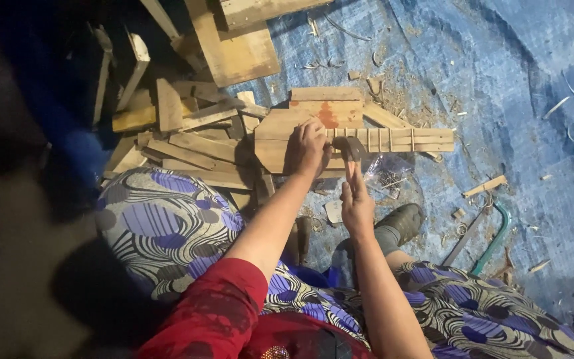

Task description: Assembling a wooden stringed instrument by positioning the neck and body, then hammering fasteners into the fretboard.

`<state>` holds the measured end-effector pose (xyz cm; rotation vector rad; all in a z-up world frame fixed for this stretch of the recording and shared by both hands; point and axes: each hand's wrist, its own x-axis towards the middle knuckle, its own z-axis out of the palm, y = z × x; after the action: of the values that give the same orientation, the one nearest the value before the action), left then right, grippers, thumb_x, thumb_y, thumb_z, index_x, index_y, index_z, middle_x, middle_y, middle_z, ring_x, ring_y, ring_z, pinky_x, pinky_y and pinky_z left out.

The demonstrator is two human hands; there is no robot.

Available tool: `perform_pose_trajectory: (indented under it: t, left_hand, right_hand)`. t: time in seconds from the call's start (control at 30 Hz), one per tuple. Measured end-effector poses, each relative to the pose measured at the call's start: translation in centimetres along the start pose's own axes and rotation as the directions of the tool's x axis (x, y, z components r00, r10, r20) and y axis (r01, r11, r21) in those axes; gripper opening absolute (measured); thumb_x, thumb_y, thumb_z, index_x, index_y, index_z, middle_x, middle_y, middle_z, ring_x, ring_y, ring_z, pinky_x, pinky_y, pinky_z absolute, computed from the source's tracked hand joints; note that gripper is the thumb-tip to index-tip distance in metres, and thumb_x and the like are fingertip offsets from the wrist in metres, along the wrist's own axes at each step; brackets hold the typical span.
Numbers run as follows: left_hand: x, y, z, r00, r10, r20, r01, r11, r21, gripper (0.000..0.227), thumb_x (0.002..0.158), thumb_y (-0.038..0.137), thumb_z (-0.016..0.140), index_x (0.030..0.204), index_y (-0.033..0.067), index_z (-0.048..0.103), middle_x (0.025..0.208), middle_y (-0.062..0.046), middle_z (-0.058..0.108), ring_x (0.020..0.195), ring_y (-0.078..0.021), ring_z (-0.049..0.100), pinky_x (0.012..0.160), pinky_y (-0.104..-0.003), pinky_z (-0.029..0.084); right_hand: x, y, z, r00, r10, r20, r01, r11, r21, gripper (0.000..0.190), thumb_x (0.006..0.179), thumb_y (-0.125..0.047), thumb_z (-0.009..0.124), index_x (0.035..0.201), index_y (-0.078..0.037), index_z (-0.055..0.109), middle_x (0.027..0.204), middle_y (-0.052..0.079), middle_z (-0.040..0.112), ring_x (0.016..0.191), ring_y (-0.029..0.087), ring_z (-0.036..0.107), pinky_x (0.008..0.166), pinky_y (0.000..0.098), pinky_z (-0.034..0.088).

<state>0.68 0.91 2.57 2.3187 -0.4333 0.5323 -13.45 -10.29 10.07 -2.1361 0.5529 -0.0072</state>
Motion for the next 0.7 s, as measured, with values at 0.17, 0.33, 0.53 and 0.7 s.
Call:
perform_pose_trajectory:
  t: [0.17,0.33,0.53,0.7]
  left_hand:
    - [-1.3,-1.9,2.0,0.999,0.044,0.026,-0.047,0.994,0.094,0.014,0.07,0.024,0.077,0.08,0.0169,0.073,0.105,-0.003,0.066,0.117,-0.028,0.064,0.1,-0.042,0.054]
    - [-0.7,-1.0,0.9,1.0,0.019,-0.019,-0.017,0.995,0.103,0.011,0.074,0.03,0.074,0.077,0.0208,0.071,0.108,-0.001,0.065,0.122,-0.0263,0.061,0.104,-0.043,0.05]
    - [-3.2,-6.4,7.5,0.999,0.005,-0.038,-0.002,0.998,0.061,0.01,0.074,0.031,0.069,0.074,0.0214,0.068,0.107,0.001,0.063,0.118,-0.0263,0.062,0.101,-0.044,0.05]
    - [-3.6,-4.9,7.4,0.998,-0.047,-0.031,0.047,0.999,-0.012,0.017,0.067,0.028,0.075,0.078,0.0186,0.066,0.111,-0.001,0.06,0.126,-0.0299,0.055,0.112,-0.048,0.042]
  right_hand:
    - [-0.1,-0.3,0.4,0.998,0.052,0.045,-0.05,0.998,-0.039,0.054,0.106,-0.025,0.055,0.158,-0.027,0.042,0.105,0.025,0.075,0.095,0.045,0.072,0.077,0.0572,0.058]
    - [0.1,0.3,0.8,0.998,0.062,0.014,-0.062,0.997,-0.037,0.052,0.106,-0.026,0.057,0.157,-0.027,0.044,0.113,0.025,0.073,0.093,0.044,0.073,0.078,0.0554,0.058]
    - [0.3,0.2,0.2,0.998,0.054,0.014,-0.054,0.998,-0.024,0.054,0.106,-0.024,0.055,0.158,-0.028,0.042,0.11,0.028,0.072,0.092,0.046,0.072,0.08,0.0588,0.057]
    - [0.4,-0.1,-0.1,1.0,0.021,-0.018,-0.022,1.0,-0.01,0.054,0.107,-0.026,0.054,0.16,-0.027,0.04,0.11,0.028,0.073,0.094,0.047,0.071,0.078,0.0587,0.057]
